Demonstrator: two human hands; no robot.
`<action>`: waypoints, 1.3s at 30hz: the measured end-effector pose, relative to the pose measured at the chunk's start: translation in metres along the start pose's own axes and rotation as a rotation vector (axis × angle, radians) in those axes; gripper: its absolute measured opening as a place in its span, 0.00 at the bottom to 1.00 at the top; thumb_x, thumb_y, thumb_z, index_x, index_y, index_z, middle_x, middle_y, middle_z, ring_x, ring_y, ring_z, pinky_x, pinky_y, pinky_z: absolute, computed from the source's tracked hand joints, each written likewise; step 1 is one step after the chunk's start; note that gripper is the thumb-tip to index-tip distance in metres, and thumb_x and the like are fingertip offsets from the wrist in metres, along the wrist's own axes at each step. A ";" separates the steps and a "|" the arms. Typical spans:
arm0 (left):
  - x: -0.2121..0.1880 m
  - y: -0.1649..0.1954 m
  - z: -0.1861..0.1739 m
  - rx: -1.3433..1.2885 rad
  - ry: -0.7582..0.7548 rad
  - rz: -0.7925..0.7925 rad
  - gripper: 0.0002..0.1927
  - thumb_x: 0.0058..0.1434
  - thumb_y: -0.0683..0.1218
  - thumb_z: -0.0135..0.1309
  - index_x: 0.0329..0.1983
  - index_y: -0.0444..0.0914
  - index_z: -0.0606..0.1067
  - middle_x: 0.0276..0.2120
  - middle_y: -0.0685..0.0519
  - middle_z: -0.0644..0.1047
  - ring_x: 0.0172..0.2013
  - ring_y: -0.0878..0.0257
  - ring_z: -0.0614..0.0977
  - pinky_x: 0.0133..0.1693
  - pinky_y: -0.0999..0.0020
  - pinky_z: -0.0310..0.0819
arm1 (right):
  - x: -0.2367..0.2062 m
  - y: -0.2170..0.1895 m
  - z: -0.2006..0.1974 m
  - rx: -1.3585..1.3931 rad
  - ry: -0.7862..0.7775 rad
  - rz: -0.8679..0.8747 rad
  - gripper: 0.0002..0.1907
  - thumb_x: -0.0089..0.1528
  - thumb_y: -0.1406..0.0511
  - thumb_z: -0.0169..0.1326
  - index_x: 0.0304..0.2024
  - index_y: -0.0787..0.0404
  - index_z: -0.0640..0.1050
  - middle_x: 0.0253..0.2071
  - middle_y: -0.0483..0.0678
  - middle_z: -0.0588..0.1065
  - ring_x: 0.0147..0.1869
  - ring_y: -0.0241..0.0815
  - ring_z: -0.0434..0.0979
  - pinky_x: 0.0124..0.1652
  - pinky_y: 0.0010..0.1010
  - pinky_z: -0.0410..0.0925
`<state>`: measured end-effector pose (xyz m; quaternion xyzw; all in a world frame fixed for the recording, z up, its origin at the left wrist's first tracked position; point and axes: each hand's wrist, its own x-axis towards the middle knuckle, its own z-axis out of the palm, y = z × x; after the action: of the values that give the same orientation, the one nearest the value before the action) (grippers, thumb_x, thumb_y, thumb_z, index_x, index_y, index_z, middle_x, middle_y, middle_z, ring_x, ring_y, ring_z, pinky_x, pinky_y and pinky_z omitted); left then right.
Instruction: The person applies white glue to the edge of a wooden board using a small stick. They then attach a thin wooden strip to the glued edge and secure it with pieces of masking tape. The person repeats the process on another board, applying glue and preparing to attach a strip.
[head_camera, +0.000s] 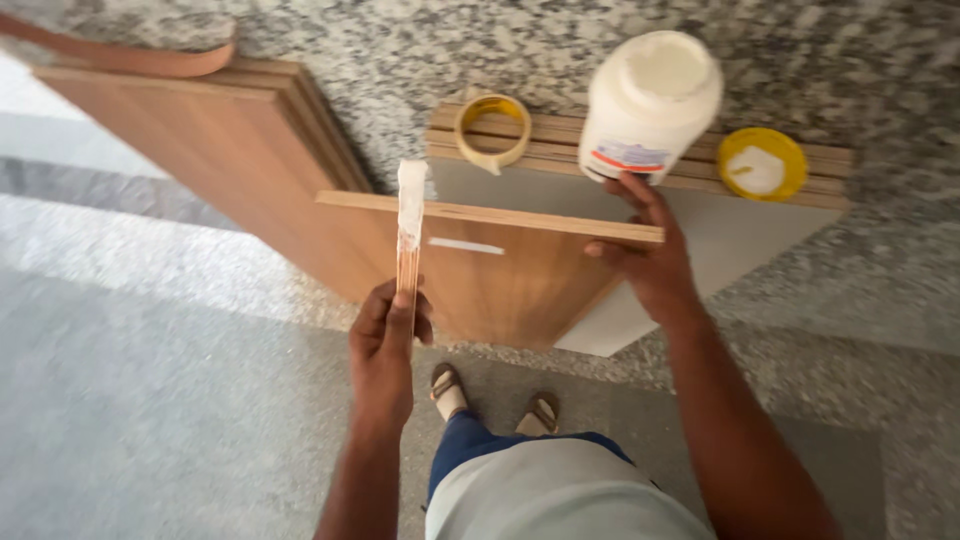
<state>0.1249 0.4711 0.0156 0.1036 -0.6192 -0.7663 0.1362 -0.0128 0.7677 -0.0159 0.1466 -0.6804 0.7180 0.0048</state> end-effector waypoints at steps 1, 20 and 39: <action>0.005 0.000 -0.005 0.045 0.046 0.039 0.13 0.77 0.44 0.47 0.57 0.32 0.76 0.33 0.56 0.75 0.29 0.72 0.72 0.33 0.77 0.69 | 0.001 0.001 0.001 -0.001 -0.003 -0.014 0.45 0.56 0.75 0.66 0.73 0.61 0.63 0.70 0.50 0.68 0.52 0.30 0.72 0.52 0.25 0.72; 0.028 -0.020 -0.030 0.496 0.449 0.186 0.20 0.70 0.44 0.55 0.65 0.39 0.74 0.24 0.61 0.65 0.25 0.73 0.64 0.26 0.74 0.58 | 0.002 -0.004 0.008 0.043 -0.023 -0.015 0.43 0.59 0.76 0.63 0.76 0.63 0.62 0.73 0.53 0.66 0.50 0.28 0.69 0.51 0.22 0.70; -0.020 0.063 -0.004 0.870 0.110 -0.119 0.21 0.63 0.48 0.57 0.61 0.46 0.77 0.36 0.48 0.86 0.27 0.64 0.86 0.30 0.66 0.81 | 0.002 0.002 0.002 0.032 -0.055 -0.022 0.44 0.60 0.74 0.65 0.76 0.64 0.61 0.74 0.54 0.65 0.51 0.28 0.70 0.53 0.22 0.70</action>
<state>0.1498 0.4617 0.0761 0.2274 -0.8690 -0.4342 0.0681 -0.0144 0.7650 -0.0171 0.1737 -0.6669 0.7246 -0.0083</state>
